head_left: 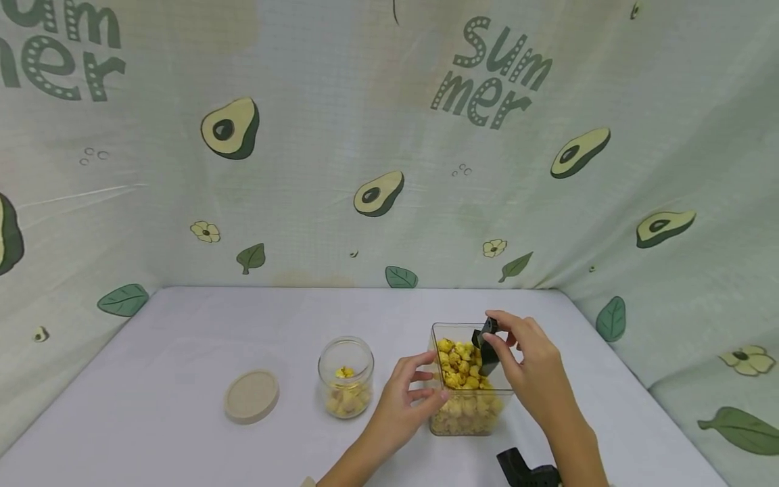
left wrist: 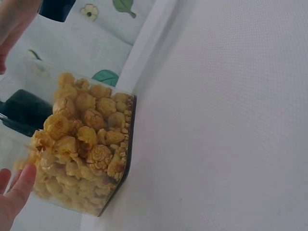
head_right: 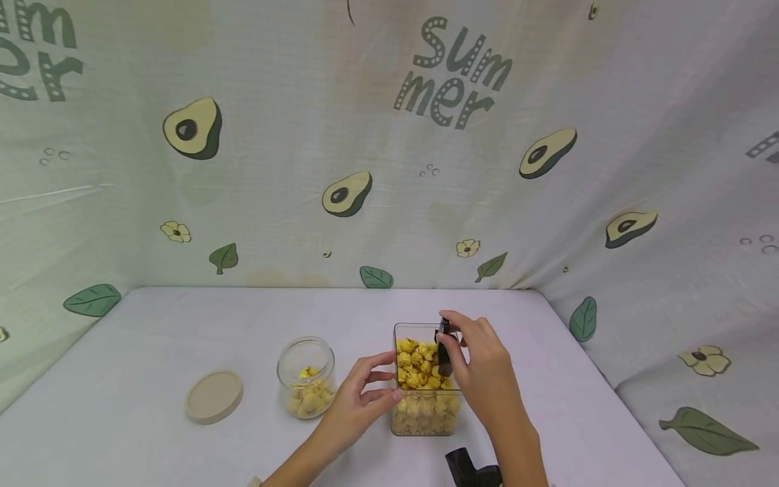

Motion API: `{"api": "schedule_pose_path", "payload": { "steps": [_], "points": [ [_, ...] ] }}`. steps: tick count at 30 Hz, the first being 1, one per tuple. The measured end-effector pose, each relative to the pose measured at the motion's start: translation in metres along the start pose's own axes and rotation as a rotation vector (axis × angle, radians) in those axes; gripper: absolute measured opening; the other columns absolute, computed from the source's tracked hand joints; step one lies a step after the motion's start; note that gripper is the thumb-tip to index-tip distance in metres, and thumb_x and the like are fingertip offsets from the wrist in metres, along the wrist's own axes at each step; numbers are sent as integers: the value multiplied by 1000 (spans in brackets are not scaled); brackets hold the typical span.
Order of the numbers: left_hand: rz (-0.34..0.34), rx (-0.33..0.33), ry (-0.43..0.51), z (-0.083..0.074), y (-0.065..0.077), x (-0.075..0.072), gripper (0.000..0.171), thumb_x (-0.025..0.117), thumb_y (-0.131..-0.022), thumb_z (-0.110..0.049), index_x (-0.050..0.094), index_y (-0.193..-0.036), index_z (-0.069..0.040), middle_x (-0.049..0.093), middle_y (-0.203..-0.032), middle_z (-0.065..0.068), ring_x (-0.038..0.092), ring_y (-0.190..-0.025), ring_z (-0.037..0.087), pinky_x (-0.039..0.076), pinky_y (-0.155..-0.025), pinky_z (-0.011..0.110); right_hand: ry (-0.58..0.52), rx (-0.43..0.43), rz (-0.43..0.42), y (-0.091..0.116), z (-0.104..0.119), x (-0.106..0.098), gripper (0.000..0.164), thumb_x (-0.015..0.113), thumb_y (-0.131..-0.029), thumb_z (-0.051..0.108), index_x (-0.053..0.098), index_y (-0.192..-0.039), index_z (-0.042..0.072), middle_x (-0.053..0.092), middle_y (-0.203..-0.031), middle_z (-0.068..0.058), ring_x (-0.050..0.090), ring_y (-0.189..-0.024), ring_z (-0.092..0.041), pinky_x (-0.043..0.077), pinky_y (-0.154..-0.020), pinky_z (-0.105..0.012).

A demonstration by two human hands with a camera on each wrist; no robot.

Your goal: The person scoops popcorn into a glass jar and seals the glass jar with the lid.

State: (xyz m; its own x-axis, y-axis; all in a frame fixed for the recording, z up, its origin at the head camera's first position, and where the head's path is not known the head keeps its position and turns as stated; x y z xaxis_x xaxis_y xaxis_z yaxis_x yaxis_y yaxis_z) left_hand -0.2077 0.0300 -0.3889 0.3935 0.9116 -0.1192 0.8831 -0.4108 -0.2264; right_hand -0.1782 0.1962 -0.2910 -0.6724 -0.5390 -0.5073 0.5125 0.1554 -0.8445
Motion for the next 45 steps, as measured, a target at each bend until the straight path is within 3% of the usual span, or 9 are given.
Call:
{"api": "schedule_pose_path", "payload": {
  "steps": [5,15,29,33,40,45],
  "points": [
    [3,-2,-1,0,0,0,52,62,-89,-24,42,-137,-15,40,-135,7,47,-117,23,51,-92,31,-19,32,4,4,-9,8,45,76,-68,-7,62,-110,3,58,-80,-3,43,-69,-6,35,-57,-11],
    [9,-2,2,1,0,2,51,62,-89,-25,42,-136,-17,39,-135,7,47,-117,23,51,-92,31,-73,97,-4,10,-20,16,43,74,-68,-8,61,-108,1,59,-76,-5,41,-67,-5,35,-54,-11],
    [10,-15,14,2,0,3,52,63,-89,-24,43,-136,-16,40,-134,7,46,-116,22,51,-92,31,-174,183,-44,16,-37,11,35,70,-78,-3,60,-111,1,65,-79,-7,46,-69,2,36,-55,-11],
    [10,-12,9,1,0,3,52,63,-89,-25,43,-136,-17,40,-134,7,46,-116,22,51,-92,31,-208,259,-50,15,-41,6,37,68,-77,-9,60,-113,0,65,-81,-10,51,-73,7,41,-63,-6],
    [8,-3,7,0,1,1,51,63,-89,-25,44,-135,-17,40,-134,8,47,-117,24,51,-92,32,-368,434,3,19,-54,10,32,62,-85,-5,58,-116,2,62,-84,14,57,-74,4,47,-68,-6],
    [1,-11,4,0,0,1,52,63,-89,-26,43,-136,-19,40,-134,6,47,-117,22,51,-92,31,-448,517,72,23,-62,17,29,58,-90,2,55,-119,2,60,-78,16,54,-70,-3,48,-63,-12]
  ]
}}
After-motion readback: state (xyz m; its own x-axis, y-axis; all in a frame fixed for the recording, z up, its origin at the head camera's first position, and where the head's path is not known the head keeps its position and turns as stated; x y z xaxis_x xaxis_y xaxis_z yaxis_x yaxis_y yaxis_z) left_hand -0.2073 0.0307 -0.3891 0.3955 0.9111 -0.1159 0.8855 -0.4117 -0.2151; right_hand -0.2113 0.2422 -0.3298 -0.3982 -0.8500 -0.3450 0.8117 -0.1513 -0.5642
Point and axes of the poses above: each hand's wrist, its own y-axis away from the middle knuckle, its own x-axis out of the palm, z = x × y, the point moved 6 cm from there along -y, towards the middle knuckle
